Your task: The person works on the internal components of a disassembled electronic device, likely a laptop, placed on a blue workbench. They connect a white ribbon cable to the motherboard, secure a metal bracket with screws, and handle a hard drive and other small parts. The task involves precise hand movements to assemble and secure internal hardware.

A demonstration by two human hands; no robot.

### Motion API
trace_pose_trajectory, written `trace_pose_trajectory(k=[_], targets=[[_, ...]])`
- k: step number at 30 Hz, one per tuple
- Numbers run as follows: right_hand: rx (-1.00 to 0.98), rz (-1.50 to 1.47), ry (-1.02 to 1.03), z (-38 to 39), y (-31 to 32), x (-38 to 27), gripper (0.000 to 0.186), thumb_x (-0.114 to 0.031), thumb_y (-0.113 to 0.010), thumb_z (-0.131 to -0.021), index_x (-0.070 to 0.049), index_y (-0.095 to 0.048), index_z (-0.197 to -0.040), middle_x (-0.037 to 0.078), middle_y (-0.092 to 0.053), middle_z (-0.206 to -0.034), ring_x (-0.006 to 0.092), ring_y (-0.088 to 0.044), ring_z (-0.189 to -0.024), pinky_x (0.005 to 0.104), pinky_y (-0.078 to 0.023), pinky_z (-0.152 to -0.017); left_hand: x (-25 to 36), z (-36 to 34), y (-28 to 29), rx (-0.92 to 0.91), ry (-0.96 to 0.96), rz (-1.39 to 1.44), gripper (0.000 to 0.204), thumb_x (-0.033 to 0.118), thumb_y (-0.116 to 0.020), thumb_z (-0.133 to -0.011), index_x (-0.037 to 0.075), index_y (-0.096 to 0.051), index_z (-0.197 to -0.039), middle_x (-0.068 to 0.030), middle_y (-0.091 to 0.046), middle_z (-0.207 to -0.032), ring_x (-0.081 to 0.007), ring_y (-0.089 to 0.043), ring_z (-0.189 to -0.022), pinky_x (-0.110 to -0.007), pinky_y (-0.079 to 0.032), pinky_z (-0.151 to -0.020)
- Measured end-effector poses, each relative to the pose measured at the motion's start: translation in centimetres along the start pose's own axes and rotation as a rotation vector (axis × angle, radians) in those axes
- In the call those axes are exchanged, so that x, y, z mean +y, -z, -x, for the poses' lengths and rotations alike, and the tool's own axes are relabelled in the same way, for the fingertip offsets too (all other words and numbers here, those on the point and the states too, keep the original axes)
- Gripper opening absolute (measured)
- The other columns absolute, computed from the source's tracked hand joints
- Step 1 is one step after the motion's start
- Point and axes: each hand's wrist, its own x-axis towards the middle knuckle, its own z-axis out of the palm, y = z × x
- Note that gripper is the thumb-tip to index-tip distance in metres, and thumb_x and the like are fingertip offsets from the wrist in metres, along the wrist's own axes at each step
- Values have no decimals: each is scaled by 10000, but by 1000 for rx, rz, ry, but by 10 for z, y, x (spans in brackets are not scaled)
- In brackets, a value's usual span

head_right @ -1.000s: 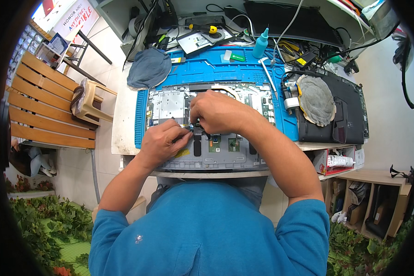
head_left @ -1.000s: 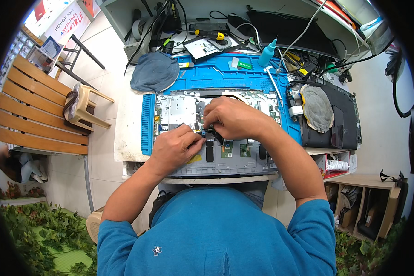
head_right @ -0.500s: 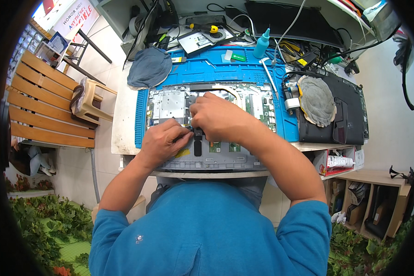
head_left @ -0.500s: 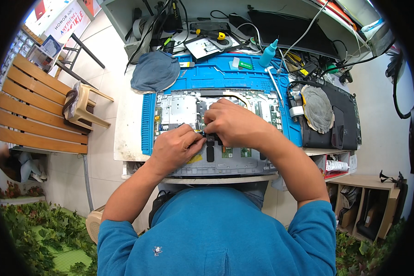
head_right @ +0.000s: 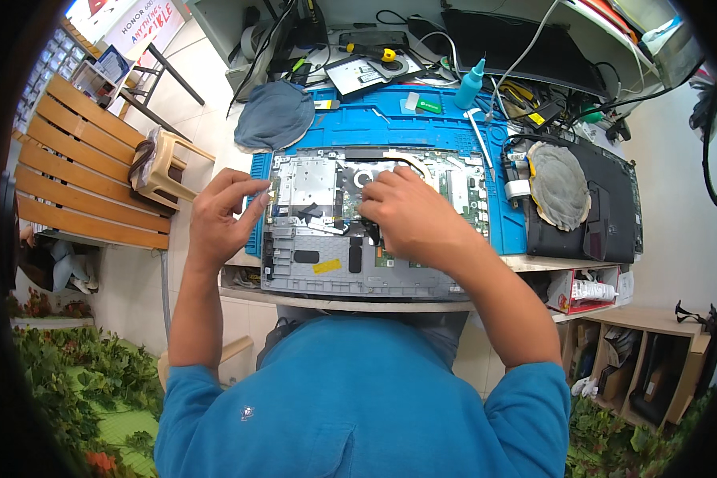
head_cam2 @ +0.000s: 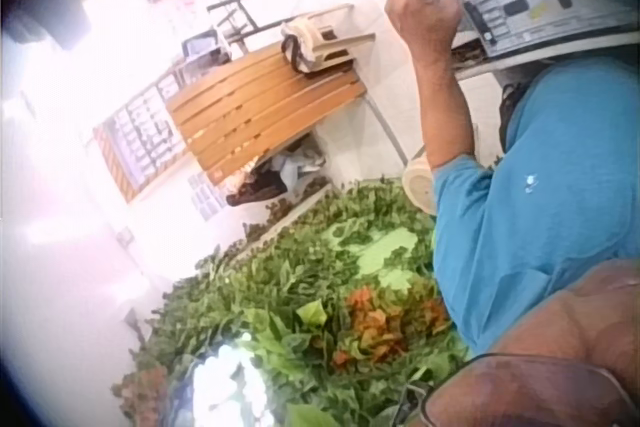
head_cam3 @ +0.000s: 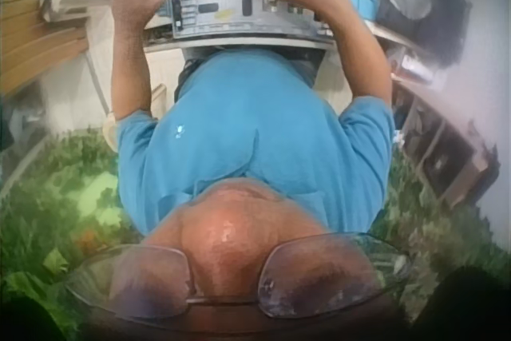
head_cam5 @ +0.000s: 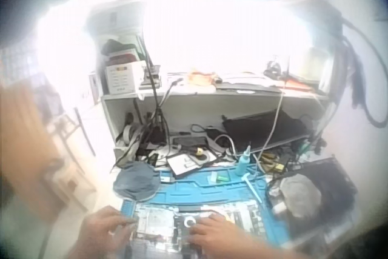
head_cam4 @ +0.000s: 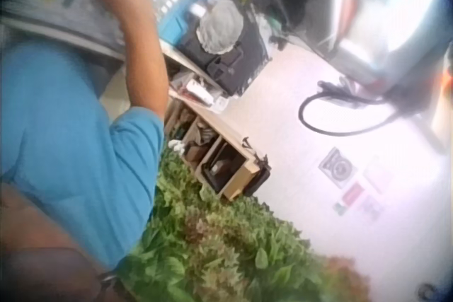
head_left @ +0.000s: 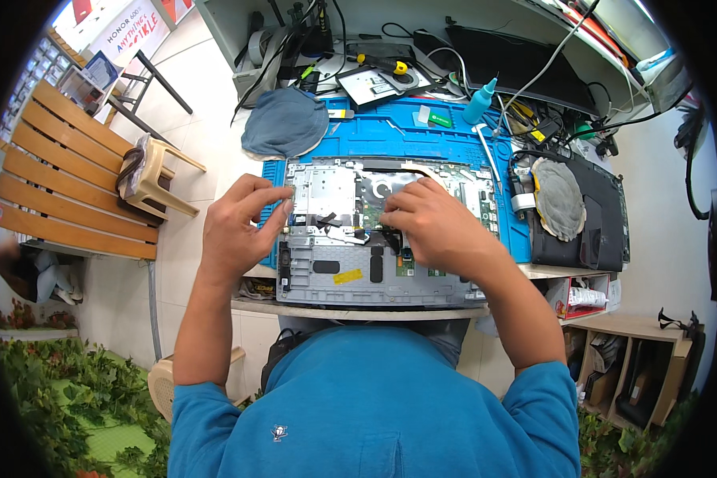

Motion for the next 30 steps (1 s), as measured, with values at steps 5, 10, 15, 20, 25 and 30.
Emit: trace_pose_trajectory(k=[5,10,15,20,25,30], targets=[[9,-6,74,15,6,-49,338,-62,-802,-775,-6,-780,-1108,118,-733,-1151,306,-670,-1180,464,-474,-1151,-6,7,-9,-203,-175,-74,274,109,-910,-881,123,-895,-1154,-71,-757,-1187,-279,-708,-1059,-398,-598,-867],[14,-299,68,46,-19,-93,361,7,-770,-809,-3,-777,-1169,135,-748,-1174,321,-705,-1141,505,-507,-1137,3,-7,-26,-272,-238,-114,236,132,-916,-874,125,-899,-1110,-50,-750,-1166,-265,-663,-972,-401,-575,-855],[218,-414,-30,85,-31,-107,292,23,-783,-829,-8,-778,-1120,123,-754,-1157,302,-706,-1086,479,-533,-1101,5,-11,-29,-297,-242,-159,167,119,-907,-874,112,-898,-1041,-18,-761,-1077,-249,-674,-989,-393,-581,-848],[372,-365,-193,119,-11,-99,351,71,-769,-757,-28,-790,-1094,108,-769,-1121,305,-728,-1050,495,-556,-1018,0,-19,-19,-387,-295,-146,168,120,-913,-868,93,-885,-1032,-32,-763,-1065,-265,-686,-1008,-392,-582,-877],[527,-230,-361,142,13,-84,393,116,-725,-704,-26,-810,-1060,106,-788,-1076,313,-746,-986,476,-563,-951,-6,-60,-12,-211,-323,-52,135,138,-886,-928,84,-865,-1049,-94,-770,-1101,-316,-727,-991,-413,-596,-860],[618,-159,-401,140,21,-73,384,129,-711,-705,-19,-816,-1043,106,-796,-1034,308,-741,-898,451,-556,-912,-4,-141,-22,-171,-157,39,152,150,-821,-1001,45,-857,-1105,-128,-805,-1043,-314,-768,-898,-410,-607,-840]])
